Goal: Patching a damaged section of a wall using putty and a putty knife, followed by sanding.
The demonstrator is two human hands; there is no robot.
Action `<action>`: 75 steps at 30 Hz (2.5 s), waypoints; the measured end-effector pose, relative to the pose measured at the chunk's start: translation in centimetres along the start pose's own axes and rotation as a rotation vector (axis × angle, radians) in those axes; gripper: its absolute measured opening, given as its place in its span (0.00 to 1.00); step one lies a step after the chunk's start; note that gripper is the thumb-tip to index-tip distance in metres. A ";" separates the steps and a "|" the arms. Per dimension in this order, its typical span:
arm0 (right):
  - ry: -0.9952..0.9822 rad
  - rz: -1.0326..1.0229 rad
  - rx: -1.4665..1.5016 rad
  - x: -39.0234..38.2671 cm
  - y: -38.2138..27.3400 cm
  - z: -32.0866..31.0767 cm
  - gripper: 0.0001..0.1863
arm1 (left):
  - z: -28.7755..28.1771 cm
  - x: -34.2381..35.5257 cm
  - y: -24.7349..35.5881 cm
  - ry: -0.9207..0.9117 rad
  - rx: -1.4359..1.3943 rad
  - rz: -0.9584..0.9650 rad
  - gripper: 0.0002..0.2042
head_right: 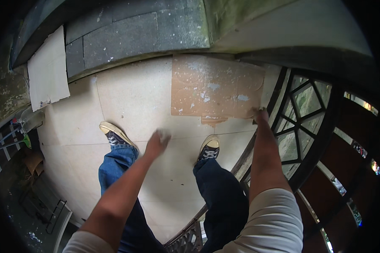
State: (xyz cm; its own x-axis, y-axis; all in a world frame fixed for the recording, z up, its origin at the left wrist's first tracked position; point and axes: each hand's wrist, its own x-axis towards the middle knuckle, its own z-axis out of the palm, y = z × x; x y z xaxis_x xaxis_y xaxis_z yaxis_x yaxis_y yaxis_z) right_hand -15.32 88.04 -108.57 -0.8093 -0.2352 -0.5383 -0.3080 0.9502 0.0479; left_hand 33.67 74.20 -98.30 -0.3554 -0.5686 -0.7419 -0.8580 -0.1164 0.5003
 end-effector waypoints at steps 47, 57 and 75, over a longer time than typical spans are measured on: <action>-0.666 -0.402 0.436 -41.6 -46.4 24.9 0.20 | -26.5 -25.3 2.1 0.062 -0.973 -0.212 0.15; -0.761 -0.382 0.351 -48.4 -54.4 29.2 0.18 | -22.5 -20.2 -0.5 -0.070 -0.398 -0.220 0.15; -0.578 -0.490 0.069 -45.5 -55.8 28.3 0.21 | -22.4 -16.9 -1.9 -0.206 -0.400 -0.151 0.14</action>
State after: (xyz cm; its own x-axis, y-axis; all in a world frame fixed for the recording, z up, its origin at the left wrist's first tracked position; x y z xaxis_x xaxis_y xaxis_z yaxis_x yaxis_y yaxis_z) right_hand 52.86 51.47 -110.53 -0.1918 -0.5071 -0.8403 -0.5172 0.7798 -0.3526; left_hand 49.64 65.80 -76.70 -0.3385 -0.3526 -0.8724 -0.7101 -0.5126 0.4827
